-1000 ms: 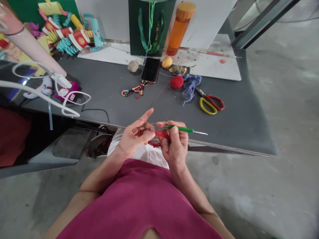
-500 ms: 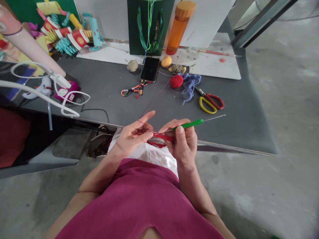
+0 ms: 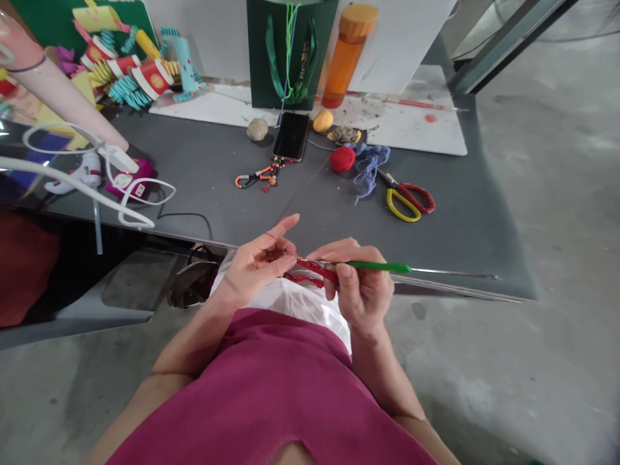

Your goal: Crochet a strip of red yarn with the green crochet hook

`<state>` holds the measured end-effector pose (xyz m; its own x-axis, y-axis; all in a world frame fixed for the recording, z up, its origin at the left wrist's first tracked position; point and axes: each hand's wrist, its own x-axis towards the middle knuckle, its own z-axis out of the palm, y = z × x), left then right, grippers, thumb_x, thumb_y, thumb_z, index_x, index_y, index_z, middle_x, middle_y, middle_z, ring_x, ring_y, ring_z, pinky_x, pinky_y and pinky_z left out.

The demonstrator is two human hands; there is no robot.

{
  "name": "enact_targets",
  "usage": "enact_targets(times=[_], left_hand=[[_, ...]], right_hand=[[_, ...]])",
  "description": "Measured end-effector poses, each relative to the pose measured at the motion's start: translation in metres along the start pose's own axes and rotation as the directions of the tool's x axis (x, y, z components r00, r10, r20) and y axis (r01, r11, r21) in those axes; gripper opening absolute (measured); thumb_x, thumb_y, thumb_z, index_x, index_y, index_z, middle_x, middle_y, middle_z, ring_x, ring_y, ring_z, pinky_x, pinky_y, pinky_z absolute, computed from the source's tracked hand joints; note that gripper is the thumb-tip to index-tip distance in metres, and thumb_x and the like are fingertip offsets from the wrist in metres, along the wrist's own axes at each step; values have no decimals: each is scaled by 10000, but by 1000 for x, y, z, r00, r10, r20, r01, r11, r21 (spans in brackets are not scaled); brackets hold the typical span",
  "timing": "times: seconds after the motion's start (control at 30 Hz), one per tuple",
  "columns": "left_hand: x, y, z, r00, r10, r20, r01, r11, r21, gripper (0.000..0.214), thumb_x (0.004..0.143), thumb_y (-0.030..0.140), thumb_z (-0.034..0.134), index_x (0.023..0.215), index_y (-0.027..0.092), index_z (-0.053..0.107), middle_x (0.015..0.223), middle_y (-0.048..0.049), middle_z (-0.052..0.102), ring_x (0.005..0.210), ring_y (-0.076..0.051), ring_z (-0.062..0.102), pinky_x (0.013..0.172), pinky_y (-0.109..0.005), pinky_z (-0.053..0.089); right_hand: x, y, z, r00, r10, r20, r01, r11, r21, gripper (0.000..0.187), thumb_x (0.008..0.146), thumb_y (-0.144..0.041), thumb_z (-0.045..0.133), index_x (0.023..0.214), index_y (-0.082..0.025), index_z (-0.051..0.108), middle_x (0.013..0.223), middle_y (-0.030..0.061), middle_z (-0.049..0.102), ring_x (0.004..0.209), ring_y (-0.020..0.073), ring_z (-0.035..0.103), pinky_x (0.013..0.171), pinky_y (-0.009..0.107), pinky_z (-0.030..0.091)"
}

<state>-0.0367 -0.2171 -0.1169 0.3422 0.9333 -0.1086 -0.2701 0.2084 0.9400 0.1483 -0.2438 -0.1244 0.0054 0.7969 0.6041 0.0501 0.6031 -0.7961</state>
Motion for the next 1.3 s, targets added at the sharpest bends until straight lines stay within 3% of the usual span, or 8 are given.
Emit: enact_targets(times=[0.1,0.23,0.4,0.53,0.63,0.87,1.1,1.3], left_hand=[[0,1,1,999,23,-33,-23,1000,5,636,766,305,889,1378,280,719,847,10,659,697,-89,533,648,-235,455],[-1,2,5,991,76,-112,-76,997,1,662,714,277,930,1347,278,738,779,23,680,724,-107,596,703,-245,498],[-1,2,11,991,-12,-134,-20,971,-237,604,673,263,963,1250,289,787,732,41,676,640,-74,556,617,-209,453],[0,2,12,978,-199,65,207,874,-441,522,681,240,964,1181,251,813,640,73,569,570,-45,459,632,-210,451],[0,2,11,963,-234,134,270,835,-479,531,698,241,957,1205,236,803,599,88,504,557,-48,418,619,-209,437],[1,2,7,969,-221,109,246,854,-458,501,696,216,941,1179,262,814,638,78,554,564,-43,412,608,-194,404],[2,4,9,968,-231,94,248,858,-449,476,676,137,881,1139,234,835,697,46,615,578,-44,452,627,-208,426],[0,3,17,987,-161,6,151,915,-373,532,654,80,844,1148,278,830,738,42,622,644,-84,527,654,-236,453]], right_hand=[[0,-4,-3,993,-84,79,94,986,-136,196,1060,-231,551,1184,-272,695,1046,63,793,807,171,761,604,279,609],[-1,-9,-1,969,-181,169,228,919,-322,319,1025,-160,604,1292,-300,706,1077,59,797,914,183,776,699,286,630],[-8,-2,7,976,-203,79,218,903,-370,468,983,-103,651,1358,-377,709,1151,39,818,943,186,794,709,282,649],[-14,6,16,985,-171,-31,160,961,-226,441,969,-94,667,1293,-382,750,1156,18,831,743,154,790,625,281,660],[-17,10,22,990,-28,-138,22,999,-42,297,999,-153,646,1193,-337,776,1101,9,846,547,123,740,514,274,628],[-15,3,26,945,218,-246,-202,975,86,120,1047,-388,591,1044,-286,654,847,8,846,415,145,696,325,232,476],[-3,1,21,877,473,-90,-402,822,404,191,1011,-473,630,1004,-283,640,761,-21,816,285,99,552,242,202,326],[-4,6,33,874,476,-100,-371,786,494,182,943,-455,732,972,-276,718,788,-32,825,282,47,488,248,160,313]])
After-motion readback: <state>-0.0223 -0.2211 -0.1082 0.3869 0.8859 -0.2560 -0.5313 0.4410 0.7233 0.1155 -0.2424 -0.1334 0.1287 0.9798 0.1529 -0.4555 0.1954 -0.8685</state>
